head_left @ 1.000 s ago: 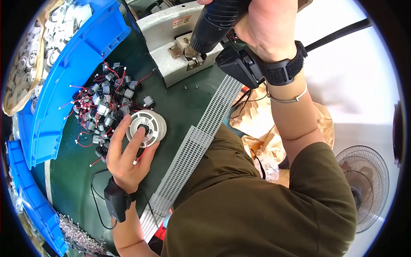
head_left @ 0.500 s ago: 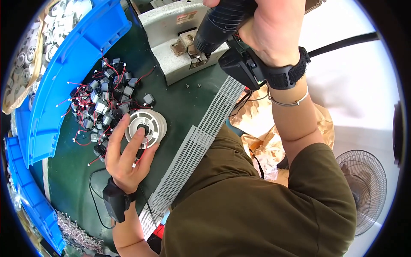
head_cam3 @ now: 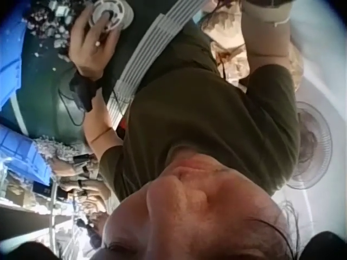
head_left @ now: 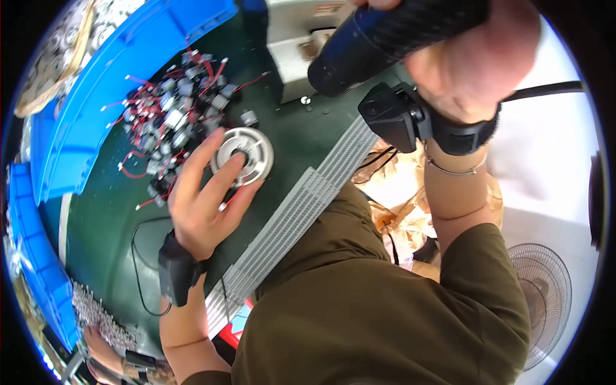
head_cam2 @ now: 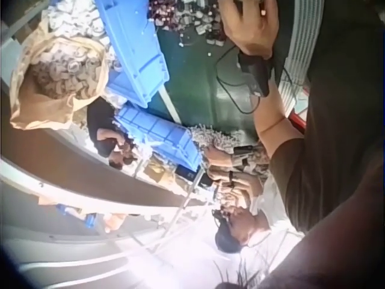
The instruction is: Assembling small electronic components using an electric screwdriver at a manufacturing workbench.
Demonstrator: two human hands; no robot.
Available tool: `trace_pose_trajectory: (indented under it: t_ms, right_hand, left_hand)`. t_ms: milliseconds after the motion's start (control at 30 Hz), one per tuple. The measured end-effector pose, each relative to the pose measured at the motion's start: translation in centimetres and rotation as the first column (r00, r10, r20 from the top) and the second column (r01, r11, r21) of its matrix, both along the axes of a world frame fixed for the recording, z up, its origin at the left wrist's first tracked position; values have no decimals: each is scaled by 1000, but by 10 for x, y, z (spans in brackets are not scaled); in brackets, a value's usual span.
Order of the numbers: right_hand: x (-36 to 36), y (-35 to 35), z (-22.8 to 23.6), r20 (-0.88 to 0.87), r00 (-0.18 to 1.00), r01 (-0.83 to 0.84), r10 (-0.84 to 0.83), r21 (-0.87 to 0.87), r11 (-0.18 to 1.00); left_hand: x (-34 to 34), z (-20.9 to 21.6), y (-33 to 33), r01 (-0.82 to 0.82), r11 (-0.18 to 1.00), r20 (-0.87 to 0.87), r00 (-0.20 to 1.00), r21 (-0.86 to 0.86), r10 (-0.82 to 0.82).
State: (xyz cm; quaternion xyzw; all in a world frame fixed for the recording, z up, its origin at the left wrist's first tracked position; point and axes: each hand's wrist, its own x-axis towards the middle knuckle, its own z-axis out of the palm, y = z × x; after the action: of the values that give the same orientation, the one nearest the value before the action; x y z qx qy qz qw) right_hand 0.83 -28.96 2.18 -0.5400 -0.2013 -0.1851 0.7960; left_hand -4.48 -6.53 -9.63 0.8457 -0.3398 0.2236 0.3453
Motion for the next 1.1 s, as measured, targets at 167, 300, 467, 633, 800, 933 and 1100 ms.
trace_pose_trajectory:
  t_ms: [167, 300, 467, 633, 800, 933, 1100]
  right_hand:
    - [-1, 27, 0, 8, 996, -92, 93, -47, 995]
    - [-2, 39, 2, 6, 989, -149, 151, -122, 981]
    - [-4, 48, 4, 9, 982, -181, 187, -214, 960]
    - [-2, 51, 1, 2, 970, -240, 245, -181, 954]
    - [2, 40, 10, -18, 975, -209, 223, -429, 879]
    - [12, 36, 9, -101, 908, -414, 407, -363, 835]
    - [24, 40, 7, -134, 589, -768, 797, 215, 604]
  left_hand:
    - [2, 1, -4, 13, 998, 5, 1000, -65, -13]
    - [1, -2, -5, -5, 995, 21, 1000, -98, 7]
    - [1, -2, -4, -6, 994, 21, 1000, -111, 8]
    - [1, -2, -5, -6, 994, 19, 1000, -110, 8]
    - [0, -2, -4, -10, 994, -2, 1000, -108, 10]
    - [0, -3, -5, -19, 994, -16, 1000, -111, 17]
    - [0, -4, -4, -20, 994, -47, 999, -112, 15]
